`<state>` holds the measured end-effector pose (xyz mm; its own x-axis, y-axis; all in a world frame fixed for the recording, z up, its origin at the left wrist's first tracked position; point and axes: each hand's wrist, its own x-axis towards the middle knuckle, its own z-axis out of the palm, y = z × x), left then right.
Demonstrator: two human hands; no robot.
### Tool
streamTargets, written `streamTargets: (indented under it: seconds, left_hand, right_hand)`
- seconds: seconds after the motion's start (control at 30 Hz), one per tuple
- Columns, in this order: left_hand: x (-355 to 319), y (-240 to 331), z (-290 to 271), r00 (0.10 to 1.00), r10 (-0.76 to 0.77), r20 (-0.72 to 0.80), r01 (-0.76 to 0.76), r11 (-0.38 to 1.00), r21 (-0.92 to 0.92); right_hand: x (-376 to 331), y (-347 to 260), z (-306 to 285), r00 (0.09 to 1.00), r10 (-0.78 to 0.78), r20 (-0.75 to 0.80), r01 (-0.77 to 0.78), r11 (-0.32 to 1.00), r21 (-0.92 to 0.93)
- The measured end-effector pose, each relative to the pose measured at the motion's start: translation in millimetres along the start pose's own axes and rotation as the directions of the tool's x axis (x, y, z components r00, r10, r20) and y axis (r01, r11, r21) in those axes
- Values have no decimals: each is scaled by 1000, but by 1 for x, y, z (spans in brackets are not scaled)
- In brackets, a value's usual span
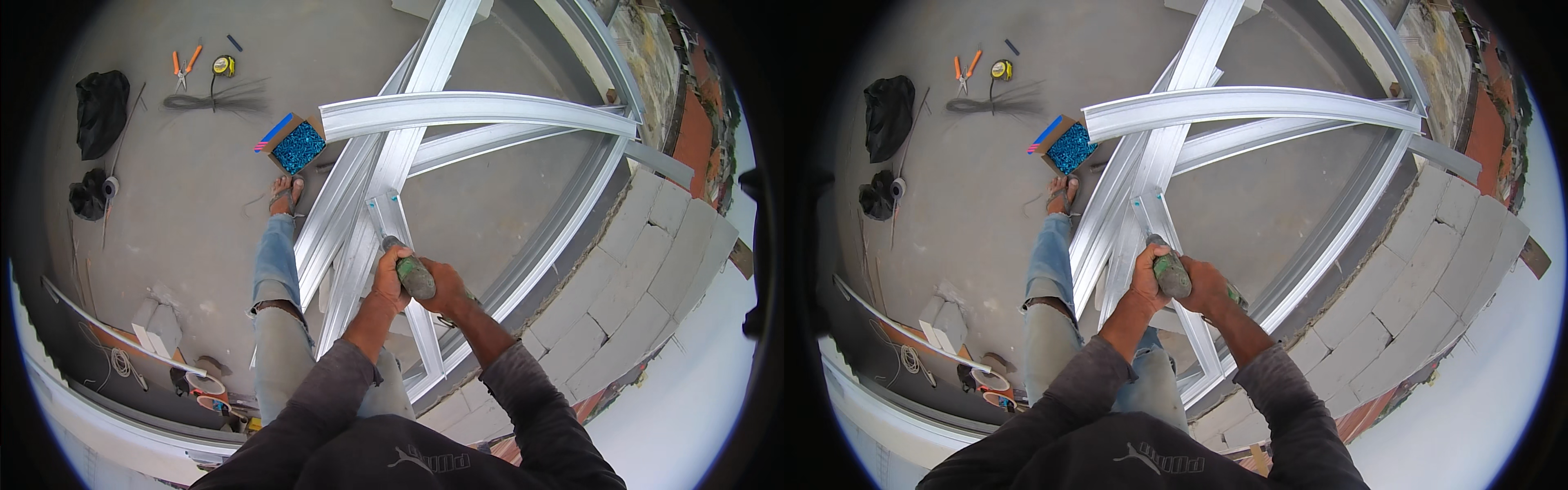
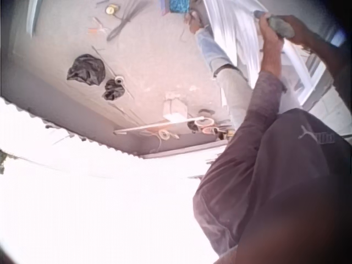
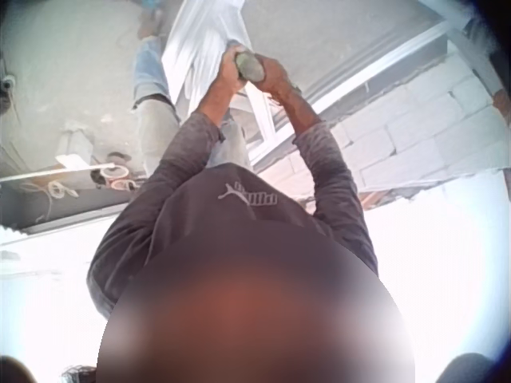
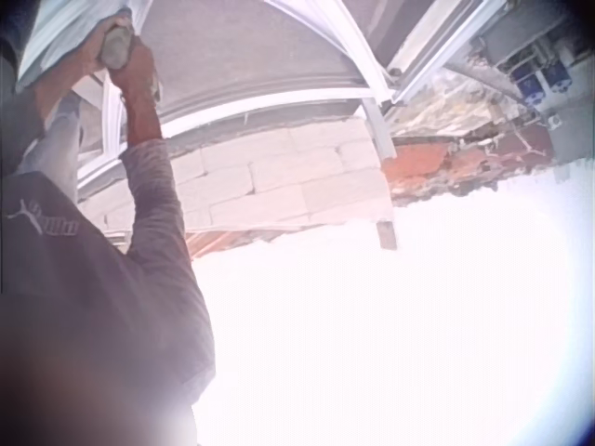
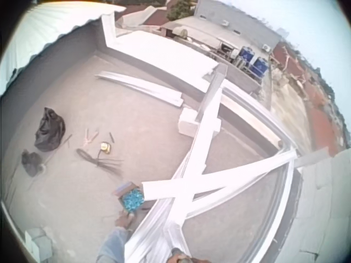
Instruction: The person assembles a metal frame on a rooftop using a cordless drill to fasten screws into intersecting aluminum beams. They then use an angle grinder to cut and smooth the beams, and measure sections with a tape measure to ensure alignment.
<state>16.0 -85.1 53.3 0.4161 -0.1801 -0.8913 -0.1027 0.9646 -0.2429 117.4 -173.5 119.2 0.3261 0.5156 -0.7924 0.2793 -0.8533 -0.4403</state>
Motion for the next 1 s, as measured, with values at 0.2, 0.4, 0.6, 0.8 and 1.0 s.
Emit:
streamTargets:
  seconds: [0.2, 0.4, 0.6, 0.8, 1.0]
  left_hand:
    - [7, -2, -5, 998, 20, 52, -16, 997, -69]
    - [10, -1, -3, 1000, 24, 7, -24, 999, -33]
    - [13, -3, -6, 999, 40, 33, -39, 999, -29]
    - [4, 7, -19, 996, -85, -34, 85, 996, -3]
    - [3, 17, -12, 995, -97, 10, 96, 990, 106]
  right_hand:
    - [10, -1, -12, 998, 25, 50, -23, 998, -52]
    - [11, 4, -6, 999, 0, 43, 1, 1000, -27]
    - [13, 9, -2, 1000, -4, 26, 4, 1000, -9]
    - [2, -1, 20, 997, 74, -4, -73, 989, -128]
    - [-1, 5, 19, 998, 39, -54, -42, 998, -52]
